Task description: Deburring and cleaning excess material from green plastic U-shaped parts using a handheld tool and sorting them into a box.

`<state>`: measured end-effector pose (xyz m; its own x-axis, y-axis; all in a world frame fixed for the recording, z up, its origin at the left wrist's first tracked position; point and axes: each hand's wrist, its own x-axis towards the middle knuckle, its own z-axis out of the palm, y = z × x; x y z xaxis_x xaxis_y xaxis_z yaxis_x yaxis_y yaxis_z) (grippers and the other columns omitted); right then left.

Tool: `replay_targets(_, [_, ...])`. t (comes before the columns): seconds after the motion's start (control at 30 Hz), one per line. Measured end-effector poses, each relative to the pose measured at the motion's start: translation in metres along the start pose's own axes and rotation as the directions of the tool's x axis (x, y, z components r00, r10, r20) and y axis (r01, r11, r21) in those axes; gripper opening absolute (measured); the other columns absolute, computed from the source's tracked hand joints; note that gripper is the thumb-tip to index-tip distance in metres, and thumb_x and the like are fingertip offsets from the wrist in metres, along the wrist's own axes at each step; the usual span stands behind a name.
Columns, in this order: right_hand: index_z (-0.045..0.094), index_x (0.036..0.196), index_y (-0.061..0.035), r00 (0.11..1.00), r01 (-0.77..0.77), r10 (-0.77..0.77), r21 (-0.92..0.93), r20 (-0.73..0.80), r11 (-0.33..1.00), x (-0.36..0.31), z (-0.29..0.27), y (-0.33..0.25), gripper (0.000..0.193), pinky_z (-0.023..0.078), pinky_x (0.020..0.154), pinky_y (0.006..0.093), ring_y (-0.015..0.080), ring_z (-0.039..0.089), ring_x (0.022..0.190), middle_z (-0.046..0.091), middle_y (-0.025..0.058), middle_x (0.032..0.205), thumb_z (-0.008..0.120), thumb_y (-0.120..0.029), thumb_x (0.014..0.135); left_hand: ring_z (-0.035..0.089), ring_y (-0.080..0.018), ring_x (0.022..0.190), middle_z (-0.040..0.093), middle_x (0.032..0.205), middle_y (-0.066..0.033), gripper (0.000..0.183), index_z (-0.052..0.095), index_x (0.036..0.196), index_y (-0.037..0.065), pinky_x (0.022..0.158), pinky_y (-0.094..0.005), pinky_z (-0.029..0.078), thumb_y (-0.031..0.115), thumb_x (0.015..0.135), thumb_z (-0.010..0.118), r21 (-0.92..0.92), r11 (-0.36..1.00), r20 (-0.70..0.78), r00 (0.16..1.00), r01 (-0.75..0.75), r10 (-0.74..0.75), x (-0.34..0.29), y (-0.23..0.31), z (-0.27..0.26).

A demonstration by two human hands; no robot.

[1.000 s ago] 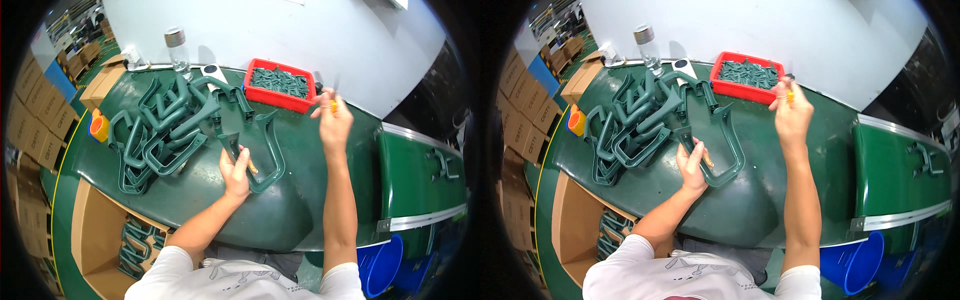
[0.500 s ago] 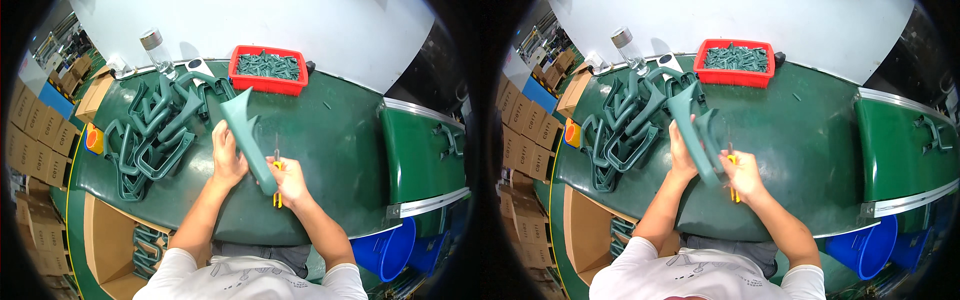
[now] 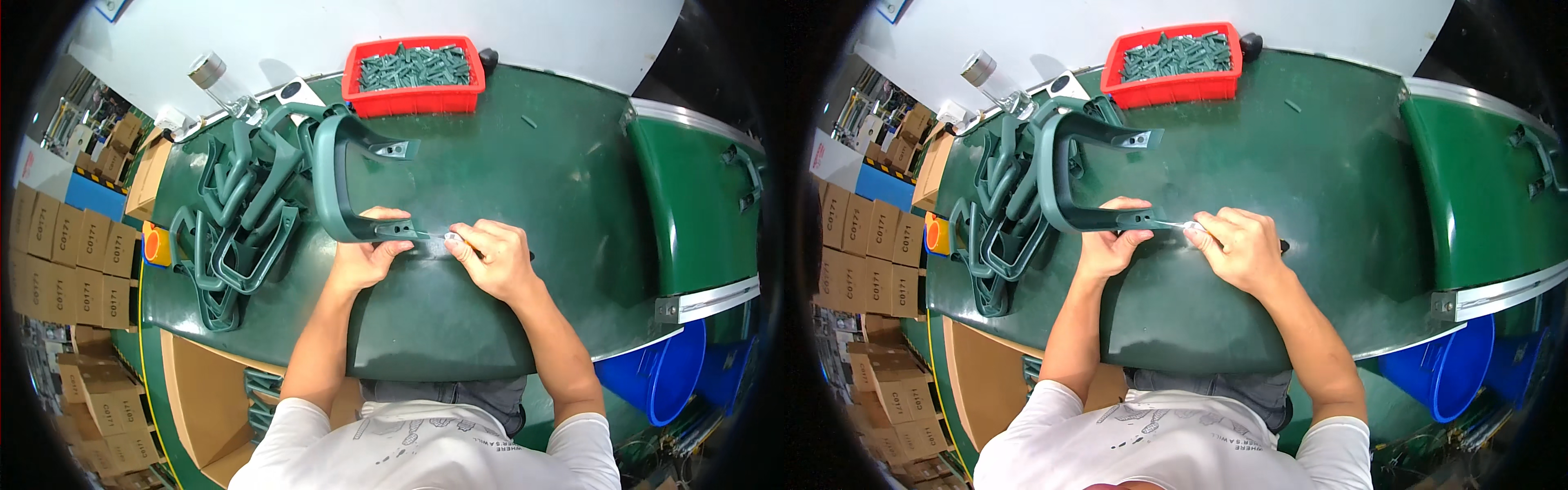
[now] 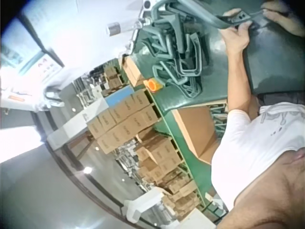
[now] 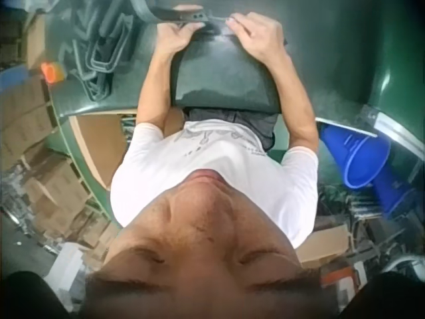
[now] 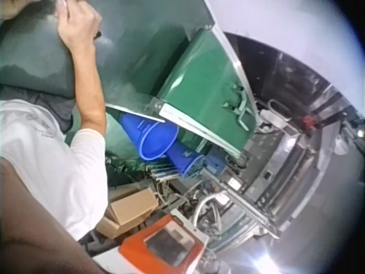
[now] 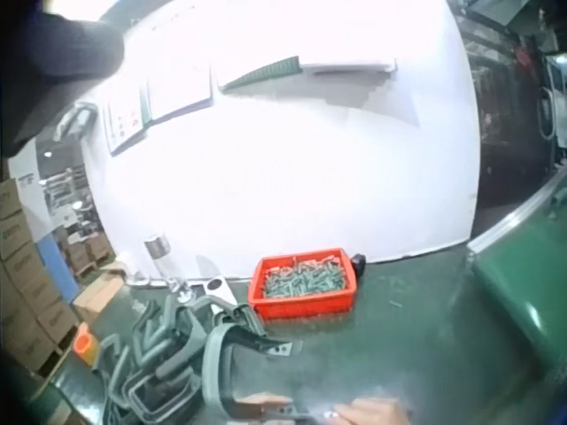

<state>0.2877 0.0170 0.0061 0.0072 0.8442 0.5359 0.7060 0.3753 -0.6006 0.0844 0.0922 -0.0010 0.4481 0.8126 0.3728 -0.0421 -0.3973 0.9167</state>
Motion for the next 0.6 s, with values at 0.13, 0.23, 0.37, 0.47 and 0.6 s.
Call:
replay_targets(0.13, [0.068, 0.078, -0.0046, 1.0, 0.025, -0.025, -0.009, 0.007, 1.0, 0.0, 0.0, -0.001, 0.019, 0.04, 0.044, 0.0355, 0.0237, 0.053, 0.049, 0.054, 0.0074, 0.056, 0.068, -0.024, 0.078, 0.052, -0.0068, 0.067, 0.06, 0.081, -0.0022, 0.035, 0.063, 0.098, -0.003, 0.056, -0.0194, 0.041, 0.015, 0.073, 0.078, -0.008, 0.996, 0.003, 0.996, 0.085, -0.085, -0.002, 0.003, -0.001])
replay_targets(0.23, [0.068, 0.077, -0.0055, 1.0, 0.024, -0.024, -0.016, 0.02, 1.0, -0.002, 0.002, 0.001, 0.018, 0.039, 0.044, 0.0363, 0.0242, 0.053, 0.048, 0.052, 0.0072, 0.054, 0.068, -0.024, 0.078, 0.053, -0.0073, 0.067, 0.06, 0.081, -0.0027, 0.035, 0.062, 0.098, -0.004, 0.056, -0.0198, 0.042, 0.015, 0.073, 0.078, -0.031, 0.994, 0.013, 0.995, 0.103, -0.102, -0.002, 0.006, 0.0])
replay_targets(0.37, [0.068, 0.076, -0.0056, 0.999, 0.049, -0.049, -0.027, 0.001, 0.998, -0.002, 0.006, 0.004, 0.019, 0.04, 0.043, 0.0364, 0.0244, 0.053, 0.048, 0.052, 0.0067, 0.054, 0.069, -0.024, 0.077, 0.054, -0.0081, 0.069, 0.06, 0.082, -0.0037, 0.034, 0.062, 0.097, -0.004, 0.058, -0.0202, 0.043, 0.014, 0.073, 0.078, -0.001, 0.997, 0.034, 0.996, 0.077, -0.077, -0.003, 0.004, -0.001])
replay_targets(0.47, [0.068, 0.078, -0.0021, 0.995, 0.104, -0.104, -0.068, 0.01, 0.992, -0.002, 0.004, 0.007, 0.018, 0.04, 0.043, 0.0328, 0.0206, 0.053, 0.048, 0.056, 0.0071, 0.056, 0.071, -0.019, 0.075, 0.055, -0.0087, 0.07, 0.061, 0.082, -0.0042, 0.033, 0.062, 0.097, -0.004, 0.06, -0.0203, 0.044, 0.013, 0.073, 0.078, -0.02, 0.996, 0.041, 0.995, 0.086, -0.085, -0.004, 0.004, -0.002])
replay_targets(0.6, [0.067, 0.076, -0.0021, 0.992, 0.117, -0.121, -0.092, -0.031, 0.989, -0.001, 0.003, 0.006, 0.017, 0.04, 0.043, 0.0327, 0.0207, 0.053, 0.048, 0.056, 0.0068, 0.056, 0.071, -0.018, 0.074, 0.056, -0.0096, 0.072, 0.061, 0.083, -0.0049, 0.031, 0.063, 0.094, -0.004, 0.061, -0.0208, 0.044, 0.013, 0.073, 0.078, -0.102, 0.983, 0.063, 0.987, 0.155, -0.149, -0.004, 0.011, 0.001])
